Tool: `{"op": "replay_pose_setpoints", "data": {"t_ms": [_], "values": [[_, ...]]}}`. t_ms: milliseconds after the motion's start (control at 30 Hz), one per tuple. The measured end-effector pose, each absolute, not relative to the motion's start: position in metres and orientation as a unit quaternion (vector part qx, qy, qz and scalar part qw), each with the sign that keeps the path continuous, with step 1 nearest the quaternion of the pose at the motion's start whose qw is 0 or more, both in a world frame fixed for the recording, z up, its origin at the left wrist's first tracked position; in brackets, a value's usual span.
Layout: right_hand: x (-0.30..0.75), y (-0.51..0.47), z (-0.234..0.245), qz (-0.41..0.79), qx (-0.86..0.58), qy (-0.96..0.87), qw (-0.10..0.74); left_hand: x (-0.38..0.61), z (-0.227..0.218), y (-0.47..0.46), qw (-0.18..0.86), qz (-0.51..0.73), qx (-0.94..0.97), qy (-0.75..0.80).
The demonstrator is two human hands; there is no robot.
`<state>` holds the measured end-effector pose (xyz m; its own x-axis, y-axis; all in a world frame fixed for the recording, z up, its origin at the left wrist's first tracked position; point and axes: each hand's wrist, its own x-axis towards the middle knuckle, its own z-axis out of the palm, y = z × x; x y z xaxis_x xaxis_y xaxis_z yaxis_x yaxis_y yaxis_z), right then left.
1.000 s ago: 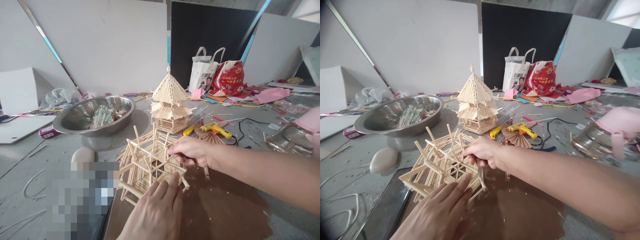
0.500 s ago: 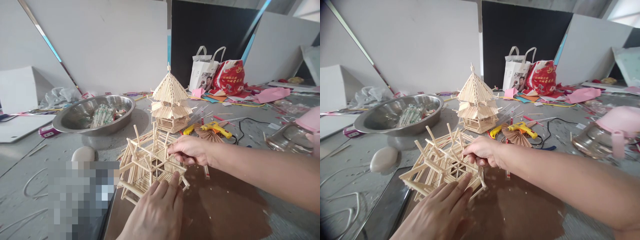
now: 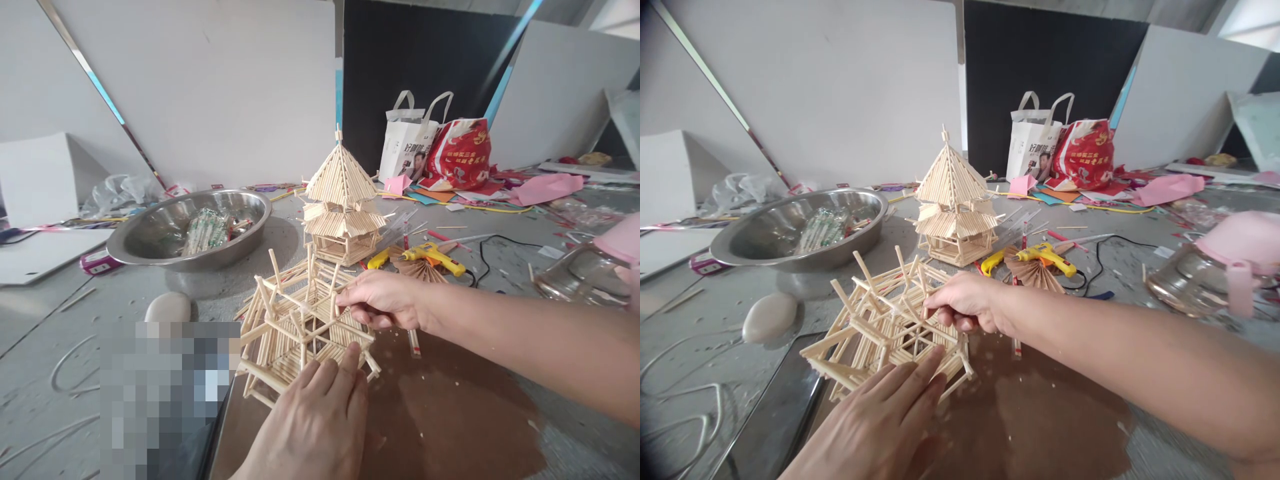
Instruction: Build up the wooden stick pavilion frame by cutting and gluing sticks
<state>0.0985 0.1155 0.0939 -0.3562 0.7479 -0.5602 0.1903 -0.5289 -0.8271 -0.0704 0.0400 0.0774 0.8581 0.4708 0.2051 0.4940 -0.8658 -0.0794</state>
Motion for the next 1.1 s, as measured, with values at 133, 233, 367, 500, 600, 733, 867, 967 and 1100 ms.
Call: {"op": "replay_pose_setpoints", "data": {"t_ms": [133,233,367,500,600,733,867,967,1100], "values": [[0.0970,0.1141,0.0947,0.687,-0.536,-0.443,0.211,-0.0691,0.0777,0.0400,0.061,-0.096,-0.961,-0.251],[0.0963,0.1136,0.0949,0.680,-0.534,-0.455,0.211,-0.0691,0.0780,0.0397,0.063,-0.097,-0.961,-0.251],[0.0975,0.1137,0.0933,0.677,-0.534,-0.463,0.207,-0.0691,0.0771,0.0400,0.061,-0.102,-0.960,-0.252],[0.0984,0.1140,0.0912,0.677,-0.528,-0.468,0.209,-0.0675,0.0751,0.0414,0.060,-0.109,-0.960,-0.250],[0.0978,0.1135,0.0911,0.675,-0.526,-0.470,0.216,-0.0667,0.0746,0.0425,0.073,-0.146,-0.953,-0.254],[0.0960,0.1121,0.0935,0.668,-0.533,-0.470,0.220,-0.0672,0.0740,0.0447,0.093,-0.145,-0.953,-0.251],[0.0940,0.1102,0.0975,0.655,-0.541,-0.478,0.223,-0.0681,0.0724,0.0456,0.107,-0.144,-0.949,-0.258],[0.0924,0.1088,0.0995,0.645,-0.548,-0.481,0.229,-0.0685,0.0744,0.0448,0.105,-0.142,-0.950,-0.257],[0.0907,0.1082,0.0970,0.628,-0.558,-0.492,0.229,-0.0678,0.0742,0.0450,0.099,-0.136,-0.953,-0.252]]}}
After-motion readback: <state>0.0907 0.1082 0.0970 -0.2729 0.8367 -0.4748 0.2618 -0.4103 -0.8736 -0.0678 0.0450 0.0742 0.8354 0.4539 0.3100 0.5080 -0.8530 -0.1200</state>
